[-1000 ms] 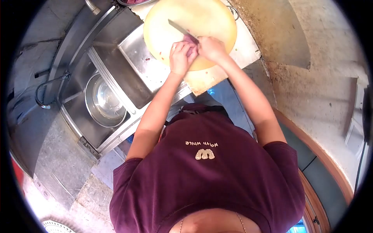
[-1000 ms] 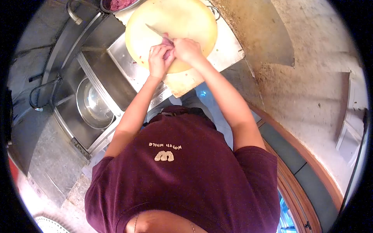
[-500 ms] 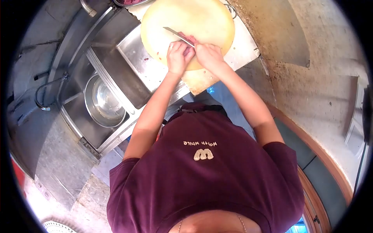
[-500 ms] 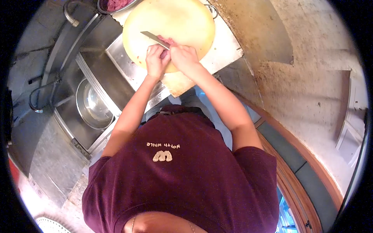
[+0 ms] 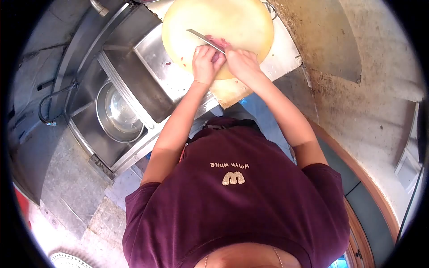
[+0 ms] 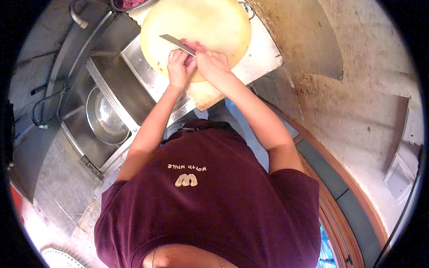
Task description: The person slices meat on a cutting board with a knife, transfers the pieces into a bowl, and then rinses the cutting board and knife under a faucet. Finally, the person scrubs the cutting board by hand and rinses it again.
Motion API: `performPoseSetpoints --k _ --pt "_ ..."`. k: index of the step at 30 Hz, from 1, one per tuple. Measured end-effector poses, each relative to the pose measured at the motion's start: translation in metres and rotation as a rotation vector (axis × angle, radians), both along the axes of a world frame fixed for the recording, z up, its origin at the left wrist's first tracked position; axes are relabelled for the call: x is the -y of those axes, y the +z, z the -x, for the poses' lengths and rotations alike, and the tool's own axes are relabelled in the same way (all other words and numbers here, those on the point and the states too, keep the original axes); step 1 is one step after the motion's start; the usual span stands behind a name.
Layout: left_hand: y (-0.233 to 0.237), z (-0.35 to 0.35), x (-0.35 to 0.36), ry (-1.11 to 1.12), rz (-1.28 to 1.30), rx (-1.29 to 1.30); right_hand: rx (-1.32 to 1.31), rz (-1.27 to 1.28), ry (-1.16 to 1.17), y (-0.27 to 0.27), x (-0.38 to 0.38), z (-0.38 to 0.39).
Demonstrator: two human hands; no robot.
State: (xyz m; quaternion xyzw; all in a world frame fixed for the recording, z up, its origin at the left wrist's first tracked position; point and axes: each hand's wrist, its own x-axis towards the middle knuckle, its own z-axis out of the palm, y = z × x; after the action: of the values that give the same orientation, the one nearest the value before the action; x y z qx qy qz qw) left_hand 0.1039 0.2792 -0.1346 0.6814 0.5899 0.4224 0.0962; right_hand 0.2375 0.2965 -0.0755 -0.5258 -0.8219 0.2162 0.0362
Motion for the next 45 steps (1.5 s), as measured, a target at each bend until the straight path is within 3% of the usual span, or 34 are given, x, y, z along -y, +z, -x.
performPoseSetpoints --k 7,12,15,18,23,29,32,35,40,45 --pt "0.0 0.001 0.0 0.001 0.012 -0.012 0.181 0.203 -0.106 0.025 0.036 -0.03" --pt "-0.006 0.0 0.002 -0.004 0.015 -0.02 0.002 0.017 0.005 -0.005 -0.002 0.002" --pt "0.001 0.001 0.003 -0.036 -0.032 0.001 0.071 0.213 0.02 0.006 -0.039 0.014" --pt "0.001 -0.001 0.004 -0.019 -0.009 0.018 0.011 0.106 -0.021 0.003 -0.032 -0.02" --pt "-0.004 0.001 0.006 -0.001 -0.011 -0.023 0.157 0.209 -0.053 0.047 0.032 -0.043" --pt "0.0 -0.002 0.006 0.005 0.038 0.025 -0.027 -0.014 0.056 0.006 0.001 -0.006" --pt "-0.003 0.001 0.007 0.001 0.062 -0.002 0.063 0.262 0.031 0.028 0.001 -0.013" --pt "-0.002 0.0 0.002 0.01 0.018 -0.006 0.148 0.275 -0.069 0.042 0.027 -0.034" --pt "-0.003 0.0 0.004 -0.008 0.054 -0.005 -0.005 0.151 -0.013 0.005 -0.013 0.009" --pt "0.007 0.001 0.009 -0.038 0.026 0.039 -0.071 0.177 -0.022 0.011 -0.041 0.003"
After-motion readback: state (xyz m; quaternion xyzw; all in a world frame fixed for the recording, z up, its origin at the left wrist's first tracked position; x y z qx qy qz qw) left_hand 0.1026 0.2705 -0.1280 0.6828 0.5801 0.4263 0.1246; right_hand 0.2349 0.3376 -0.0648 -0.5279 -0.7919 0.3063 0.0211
